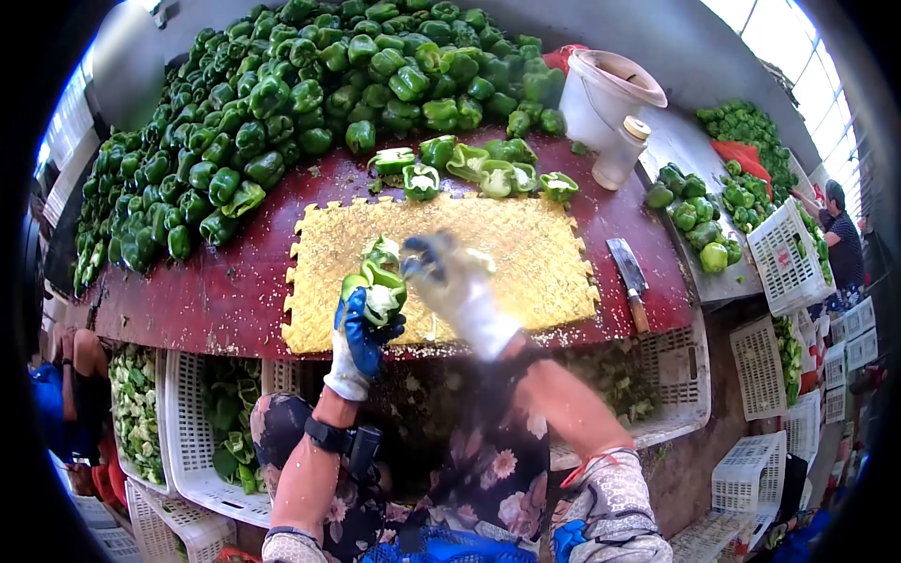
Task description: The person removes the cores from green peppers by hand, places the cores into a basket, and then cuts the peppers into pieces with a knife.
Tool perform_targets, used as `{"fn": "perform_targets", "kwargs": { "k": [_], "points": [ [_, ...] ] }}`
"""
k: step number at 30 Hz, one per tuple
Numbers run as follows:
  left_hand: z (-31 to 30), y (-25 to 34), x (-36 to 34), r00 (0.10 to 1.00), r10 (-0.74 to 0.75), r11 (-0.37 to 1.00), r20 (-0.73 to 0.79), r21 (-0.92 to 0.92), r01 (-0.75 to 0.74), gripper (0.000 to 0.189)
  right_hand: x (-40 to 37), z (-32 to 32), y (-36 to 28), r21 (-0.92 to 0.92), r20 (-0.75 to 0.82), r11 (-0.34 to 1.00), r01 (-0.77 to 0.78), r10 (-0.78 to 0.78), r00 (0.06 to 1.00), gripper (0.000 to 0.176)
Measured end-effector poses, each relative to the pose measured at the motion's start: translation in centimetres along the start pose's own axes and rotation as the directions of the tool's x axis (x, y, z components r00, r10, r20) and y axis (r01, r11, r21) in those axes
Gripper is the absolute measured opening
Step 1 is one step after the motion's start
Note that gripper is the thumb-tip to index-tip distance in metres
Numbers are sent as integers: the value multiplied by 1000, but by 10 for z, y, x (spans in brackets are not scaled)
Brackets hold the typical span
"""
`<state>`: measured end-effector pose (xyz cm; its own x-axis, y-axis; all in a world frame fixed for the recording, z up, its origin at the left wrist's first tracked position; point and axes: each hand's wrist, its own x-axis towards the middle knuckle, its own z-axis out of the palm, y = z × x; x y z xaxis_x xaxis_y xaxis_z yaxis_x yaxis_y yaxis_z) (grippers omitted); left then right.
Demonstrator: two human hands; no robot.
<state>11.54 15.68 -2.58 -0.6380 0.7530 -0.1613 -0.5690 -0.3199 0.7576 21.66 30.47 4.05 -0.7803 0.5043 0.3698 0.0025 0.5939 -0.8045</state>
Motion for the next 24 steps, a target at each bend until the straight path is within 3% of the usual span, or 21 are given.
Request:
{"fn": "perform_targets", "kwargs": {
  "k": [2,3,4,6,7,8,10,11,12,13,15,16,17,18,19,21,22,24],
  "points": [
    [-4,-3,1,997,12,1000,73,-5,-12,42,14,-25,-17,-127,127,951,-282,297,946,37],
    [-4,-6,2,994,13,999,107,39,-17,44,16,-21,-15,-244,166,928,-282,326,931,43],
    [-5,-9,3,990,13,996,139,83,-25,46,16,-26,-29,-225,330,852,-472,522,786,49],
    [3,-9,5,985,78,984,152,145,-100,45,9,-7,10,-360,416,880,-311,449,791,53],
    [12,-3,0,989,74,983,126,160,-94,46,-1,2,25,-198,398,953,-228,291,870,55],
    [16,0,-4,993,67,981,97,177,-84,47,-6,7,28,-199,406,954,-225,289,867,55],
    [14,0,-2,990,83,982,110,158,-100,48,-12,17,29,61,180,974,-217,203,963,42],
    [13,-1,-1,990,76,987,121,135,-92,48,-16,21,30,117,154,968,-224,205,967,42],
    [12,-4,0,989,68,990,132,110,-83,48,-18,22,25,116,156,967,-228,209,966,42],
    [9,-10,1,985,139,987,107,65,-146,36,-18,22,19,73,126,988,-136,126,984,42],
    [4,-9,0,972,175,982,156,35,-183,34,-23,29,6,-62,77,996,56,-51,996,44],
    [4,-5,-3,956,211,976,206,7,-217,33,-24,25,-11,-39,168,995,92,-84,982,55],
    [4,-5,-12,994,72,995,81,-80,-65,30,-25,31,-7,-64,116,982,180,-172,978,57],
    [1,-7,-11,995,71,995,74,-78,-65,30,-24,36,-4,-95,64,959,265,-260,964,59],
    [-2,-9,-8,986,-63,961,153,-259,102,28,-23,37,-1,-91,67,960,266,-261,963,59],
    [2,-3,-11,902,-244,734,356,-540,411,21,-22,37,3,-203,115,939,277,-259,959,61],
    [-5,-7,-6,903,-248,733,351,-542,412,21,-23,36,3,-200,117,941,273,-254,960,61],
    [-19,-14,7,911,-285,752,298,-519,406,18,-24,31,2,-114,200,987,110,-85,976,61]
  ]
}}
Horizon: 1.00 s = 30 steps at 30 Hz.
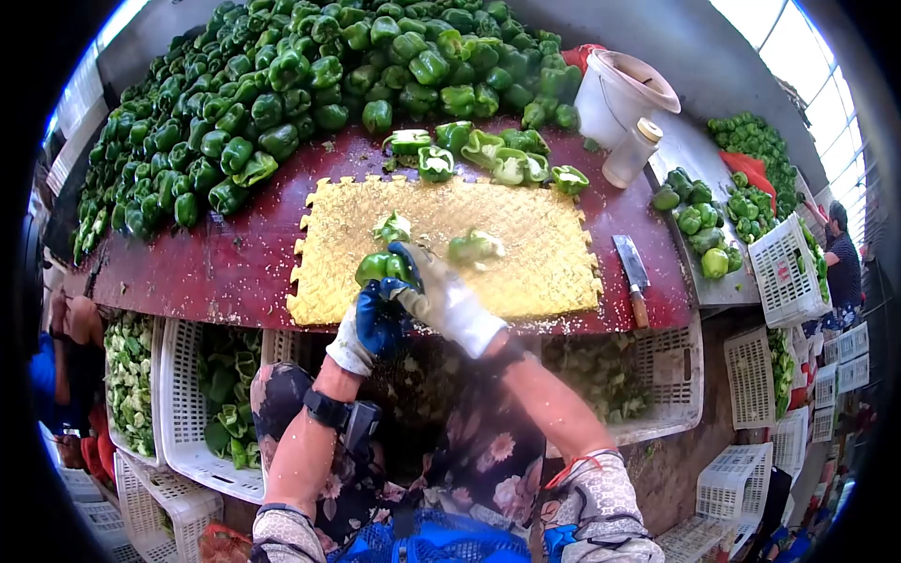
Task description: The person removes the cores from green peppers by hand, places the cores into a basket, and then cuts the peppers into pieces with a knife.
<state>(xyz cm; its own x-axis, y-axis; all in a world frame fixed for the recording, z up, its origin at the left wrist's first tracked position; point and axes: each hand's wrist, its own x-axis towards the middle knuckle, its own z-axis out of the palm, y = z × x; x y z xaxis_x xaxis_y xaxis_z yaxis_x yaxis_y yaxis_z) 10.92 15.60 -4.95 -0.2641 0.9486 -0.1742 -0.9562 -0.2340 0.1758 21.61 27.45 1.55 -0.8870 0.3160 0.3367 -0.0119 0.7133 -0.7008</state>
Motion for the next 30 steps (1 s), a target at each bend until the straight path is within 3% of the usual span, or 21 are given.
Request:
{"fn": "perform_targets", "kwargs": {
  "k": [1,2,4,5,6,8,9,10,12,13,17,22,24,26,28,29,30],
  "points": [
    [-3,0,1,997,33,990,-66,137,-24,16,2,-5,0,23,8,999,25,-25,1000,61],
    [-5,1,4,997,31,991,-67,133,-22,16,5,-8,0,21,10,1000,22,-22,1000,61],
    [9,4,6,994,104,926,36,362,-110,37,11,-17,-14,-119,172,993,-23,43,984,60],
    [16,-1,8,968,207,935,-144,322,-152,38,10,-12,-6,-110,196,991,-82,102,975,57],
    [19,0,3,968,206,935,-145,321,-151,38,9,-9,-2,-110,197,990,-83,104,975,57],
    [21,3,-4,933,280,817,-227,567,-107,25,7,-3,6,109,152,984,-141,124,981,55],
    [20,3,-2,938,270,825,-215,554,-111,42,5,-2,9,127,47,984,-126,121,992,55],
    [18,1,-4,940,265,825,-217,556,-104,42,3,0,12,129,42,983,-131,126,991,55],
    [19,-3,-7,929,340,754,-144,632,-178,62,-1,7,23,166,-24,979,-116,122,992,55],
    [18,-4,-3,926,354,765,-128,609,-208,78,-4,12,28,81,-60,981,-178,183,981,56],
    [16,-4,-5,949,314,734,-6,635,-239,84,-5,9,35,198,-84,950,-242,262,961,57],
    [29,-4,-9,954,300,681,26,694,-233,95,1,8,43,95,-106,875,-476,484,869,58],
    [32,-3,-12,955,295,628,44,744,-228,96,3,5,49,418,47,648,-636,684,728,59],
    [37,-2,-14,957,282,604,70,762,-233,95,3,2,66,421,63,674,-607,646,761,61],
    [45,-1,-16,942,284,567,176,762,-314,92,6,-1,64,642,67,470,-606,753,654,60],
    [50,-3,-16,925,324,534,200,768,-353,90,6,0,62,474,-127,580,-662,789,601,54],
    [48,-1,-13,924,325,532,201,769,-354,90,5,-6,49,475,-127,581,-661,789,602,54]
  ]
}}
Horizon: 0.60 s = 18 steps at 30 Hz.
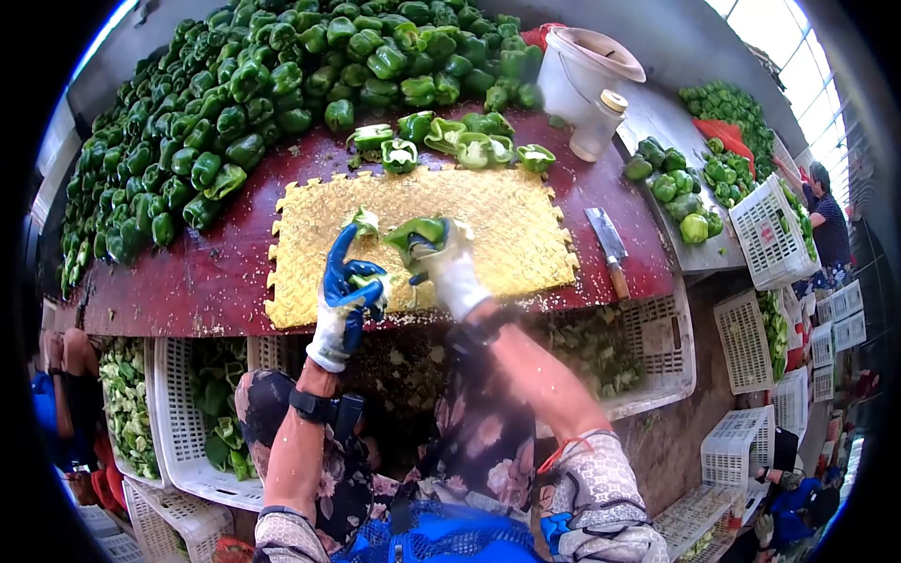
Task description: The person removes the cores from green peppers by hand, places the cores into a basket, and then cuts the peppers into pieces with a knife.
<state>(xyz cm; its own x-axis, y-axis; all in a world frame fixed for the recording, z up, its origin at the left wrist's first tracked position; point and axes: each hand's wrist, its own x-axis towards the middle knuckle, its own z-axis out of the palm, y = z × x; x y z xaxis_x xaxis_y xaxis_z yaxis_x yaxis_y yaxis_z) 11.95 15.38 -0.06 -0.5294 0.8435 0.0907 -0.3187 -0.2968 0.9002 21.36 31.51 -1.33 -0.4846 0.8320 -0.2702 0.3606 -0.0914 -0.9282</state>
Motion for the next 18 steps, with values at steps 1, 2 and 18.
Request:
{"fn": "perform_targets", "kwargs": {
  "k": [1,2,18],
  "points": [
    [-5,-4,3,998,9,999,-65,-35,-11,89,-11,-5,-9,-87,-40,973,213,-218,975,52],
    [-10,-11,5,992,13,997,-128,-68,-22,87,-21,-9,-16,-180,-63,895,409,-425,903,50],
    [-26,-46,-3,892,-13,998,-452,-56,-14,39,6,2,-103,8,394,977,213,-199,897,81]
  ]
}}
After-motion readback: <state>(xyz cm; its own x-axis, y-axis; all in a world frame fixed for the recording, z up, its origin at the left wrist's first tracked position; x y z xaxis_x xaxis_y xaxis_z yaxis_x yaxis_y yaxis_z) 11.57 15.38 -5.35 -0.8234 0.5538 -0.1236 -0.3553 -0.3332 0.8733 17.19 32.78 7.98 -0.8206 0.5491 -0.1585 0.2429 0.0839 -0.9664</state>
